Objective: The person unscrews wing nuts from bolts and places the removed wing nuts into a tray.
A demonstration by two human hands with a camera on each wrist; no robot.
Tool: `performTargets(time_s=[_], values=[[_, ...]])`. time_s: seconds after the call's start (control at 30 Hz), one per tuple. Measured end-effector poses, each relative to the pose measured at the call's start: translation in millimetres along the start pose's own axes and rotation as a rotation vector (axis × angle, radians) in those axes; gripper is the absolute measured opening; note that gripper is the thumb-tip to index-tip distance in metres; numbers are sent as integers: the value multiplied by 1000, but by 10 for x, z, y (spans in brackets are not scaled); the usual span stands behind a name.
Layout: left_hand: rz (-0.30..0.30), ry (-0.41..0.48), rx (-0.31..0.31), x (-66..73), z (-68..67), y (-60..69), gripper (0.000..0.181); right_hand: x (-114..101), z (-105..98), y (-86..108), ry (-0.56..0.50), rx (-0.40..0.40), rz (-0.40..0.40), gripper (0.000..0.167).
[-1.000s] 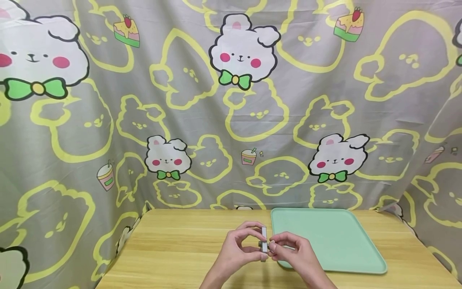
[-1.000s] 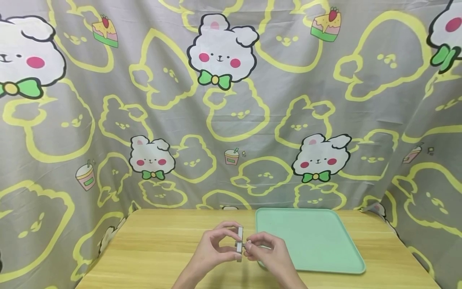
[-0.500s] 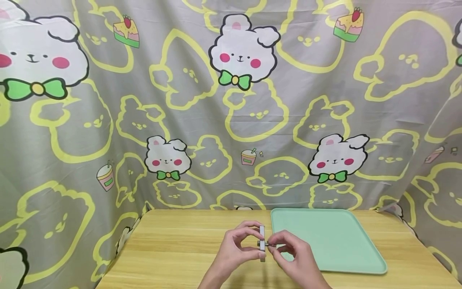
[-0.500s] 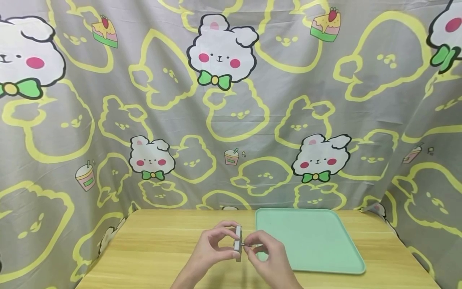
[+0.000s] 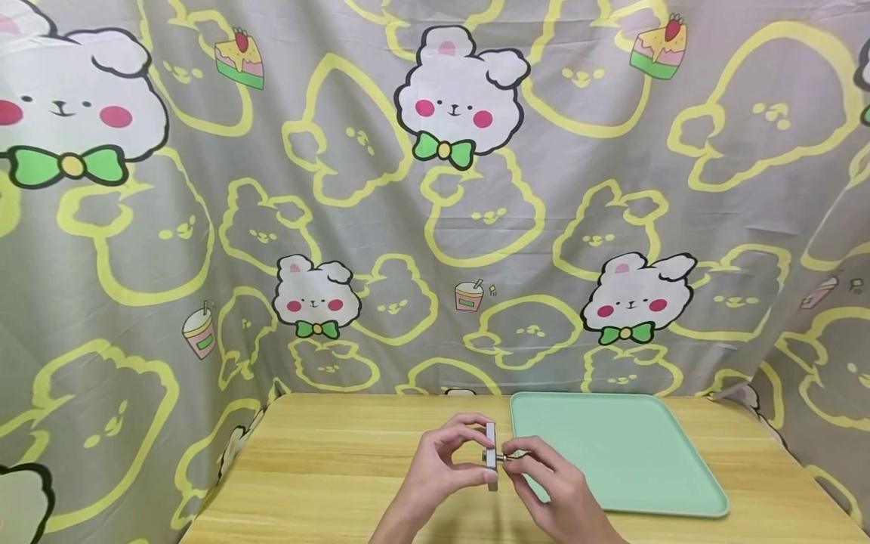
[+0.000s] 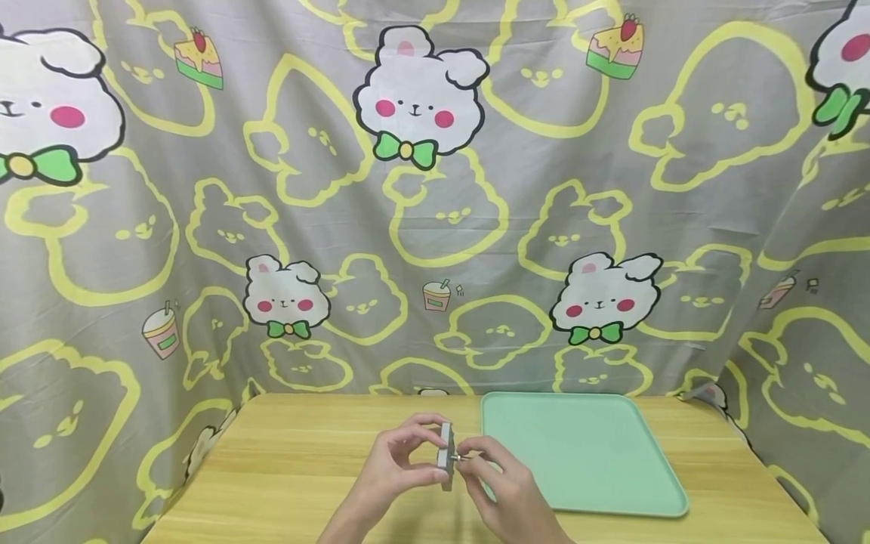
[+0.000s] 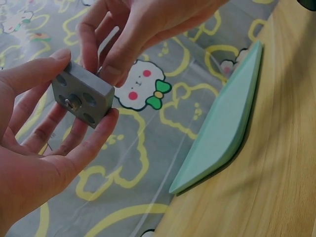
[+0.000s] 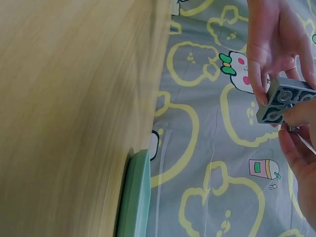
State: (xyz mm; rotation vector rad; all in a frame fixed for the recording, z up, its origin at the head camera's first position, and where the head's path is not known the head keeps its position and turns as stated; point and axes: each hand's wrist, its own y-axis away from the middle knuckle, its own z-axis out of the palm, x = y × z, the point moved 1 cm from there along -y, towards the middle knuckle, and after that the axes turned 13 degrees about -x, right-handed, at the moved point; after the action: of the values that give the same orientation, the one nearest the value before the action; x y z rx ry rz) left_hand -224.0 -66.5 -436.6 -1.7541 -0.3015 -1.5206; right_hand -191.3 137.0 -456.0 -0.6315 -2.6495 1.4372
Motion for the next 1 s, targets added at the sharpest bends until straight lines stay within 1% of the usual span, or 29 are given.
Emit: performTargets(time_s=[0.1, 0.17, 0.2, 0.23, 0.33, 0.4, 0.5, 0.57, 0.63, 0.67, 0.73, 0.8, 0.87, 0.93, 1.0], values=[[-3, -2, 0, 1, -5, 1, 33, -2, 1, -2, 5, -2, 5, 12], [-3, -5, 0, -1, -8, 1, 33, -1, -1, 3, -24, -11, 36, 6], [0, -9, 0, -3, -10, 1, 33, 0, -4, 6, -39, -14, 59, 8], [2, -12, 0, -3, -12, 2, 33, -2, -10, 9, -60, -20, 93, 15], [9, -25, 3, -5, -14, 0, 33, -27, -42, 11, -138, -36, 229, 39], [7, -32, 5, -4, -12, -2, 33, -53, -66, 1, -192, -36, 319, 46], [5, -44, 8, -3, -4, -8, 33, -83, -92, -21, -292, -20, 472, 37], [4, -52, 8, -2, 2, -12, 33, -89, -100, -33, -382, 1, 607, 27], [7, -58, 8, -1, 9, -14, 33, -79, -106, -39, -494, 14, 761, 19], [6, -64, 8, -1, 12, -14, 33, -71, -108, -38, -555, 14, 834, 17], [-1, -72, 7, 0, 18, -14, 33, -52, -110, -34, -683, 5, 960, 22], [-4, -82, 5, -1, 24, -14, 32, -29, -111, -27, -803, -23, 1035, 31], [-7, -91, 0, -2, 30, -14, 31, -11, -112, -18, -893, -54, 1077, 39], [-7, -94, -4, -4, 39, -17, 30, 3, -115, -8, -952, -76, 1096, 44], [-18, -97, -6, -5, 48, -22, 30, 12, -119, -2, -982, -89, 1112, 45]])
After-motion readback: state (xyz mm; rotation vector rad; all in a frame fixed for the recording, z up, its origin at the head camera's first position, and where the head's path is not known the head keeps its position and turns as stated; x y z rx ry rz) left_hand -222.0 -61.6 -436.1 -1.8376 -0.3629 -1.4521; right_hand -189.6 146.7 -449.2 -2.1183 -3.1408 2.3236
